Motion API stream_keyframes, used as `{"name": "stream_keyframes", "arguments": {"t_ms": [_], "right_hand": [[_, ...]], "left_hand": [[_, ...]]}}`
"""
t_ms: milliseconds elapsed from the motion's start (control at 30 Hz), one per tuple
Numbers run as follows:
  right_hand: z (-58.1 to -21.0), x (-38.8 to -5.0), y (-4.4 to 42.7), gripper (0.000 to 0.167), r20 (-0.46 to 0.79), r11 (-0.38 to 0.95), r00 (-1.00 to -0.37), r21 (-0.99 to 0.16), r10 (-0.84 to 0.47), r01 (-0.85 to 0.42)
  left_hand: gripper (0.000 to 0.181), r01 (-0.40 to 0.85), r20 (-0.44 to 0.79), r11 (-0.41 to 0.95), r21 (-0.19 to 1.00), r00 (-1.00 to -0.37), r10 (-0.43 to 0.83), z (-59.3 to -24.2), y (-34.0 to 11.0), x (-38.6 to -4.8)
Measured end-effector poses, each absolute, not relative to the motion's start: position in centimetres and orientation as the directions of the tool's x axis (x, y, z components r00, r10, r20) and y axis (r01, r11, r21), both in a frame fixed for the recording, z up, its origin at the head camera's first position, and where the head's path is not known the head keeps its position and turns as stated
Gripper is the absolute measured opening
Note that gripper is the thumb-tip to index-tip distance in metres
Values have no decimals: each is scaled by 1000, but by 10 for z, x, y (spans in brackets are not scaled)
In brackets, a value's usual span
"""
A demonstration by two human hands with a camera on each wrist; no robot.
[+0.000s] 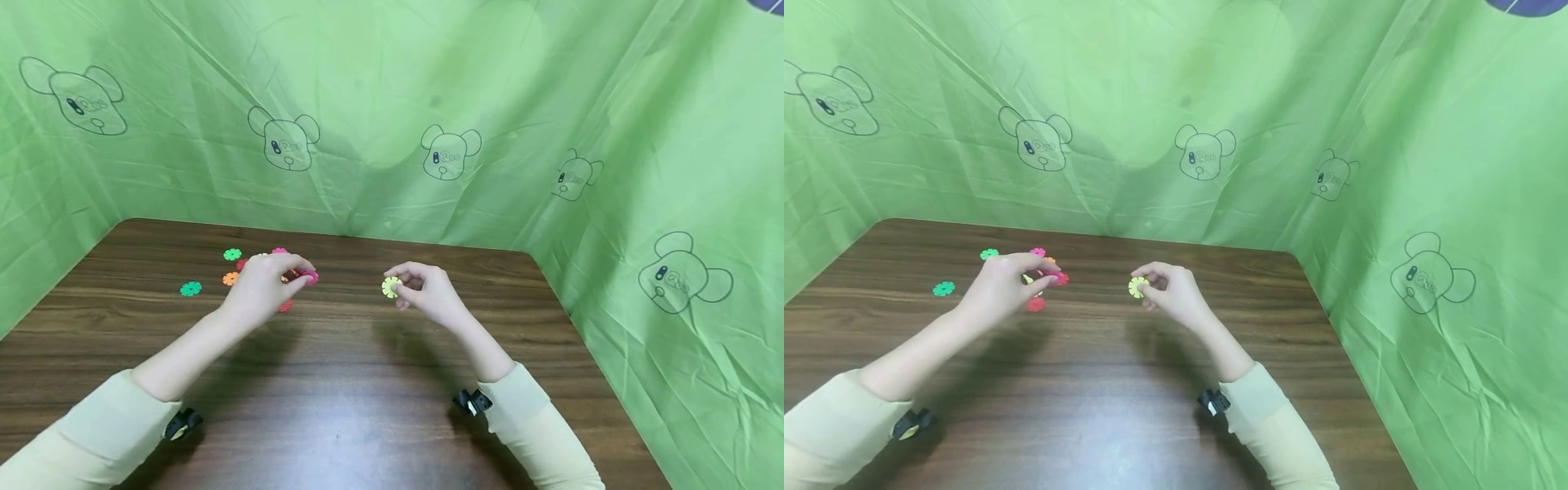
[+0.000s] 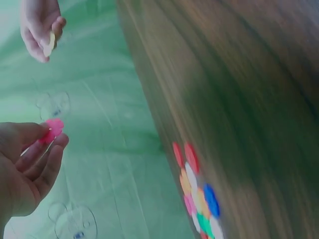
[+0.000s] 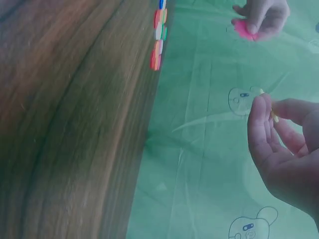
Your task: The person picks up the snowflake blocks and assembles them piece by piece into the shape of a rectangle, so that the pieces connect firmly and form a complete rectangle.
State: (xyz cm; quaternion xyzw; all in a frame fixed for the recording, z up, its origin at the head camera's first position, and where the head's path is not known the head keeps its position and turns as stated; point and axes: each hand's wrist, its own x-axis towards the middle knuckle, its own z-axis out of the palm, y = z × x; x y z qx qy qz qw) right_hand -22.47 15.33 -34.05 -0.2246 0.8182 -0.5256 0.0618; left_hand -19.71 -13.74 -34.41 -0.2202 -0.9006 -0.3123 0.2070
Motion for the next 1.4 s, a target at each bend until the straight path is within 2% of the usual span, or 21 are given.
{"name": "stream_keyframes", "arguments": {"t_ms": [167, 233, 400, 667, 1400], "right_hand": [[-322, -204, 146, 24, 134, 309, -912, -913, -387, -266], [-322, -201, 145, 22, 150, 309, -917, -911, -370, -274], [-327, -200, 147, 20, 163, 280, -925, -922, -343, -267], [-352, -210, 151, 17, 58, 97, -935, -990, -349, -98], [-352, -207, 146, 16, 26, 144, -920, -985, -392, -90]], "left_hand": [[11, 628, 642, 636, 449, -722, 258, -350, -116, -193], [12, 644, 664, 616, 454, -705, 248, -352, -110, -192], [12, 666, 687, 557, 496, -693, 217, -356, -95, -190], [13, 713, 727, 486, 505, -655, 206, -363, -78, -192], [10, 754, 735, 435, 493, -628, 256, -374, -59, -190]]}}
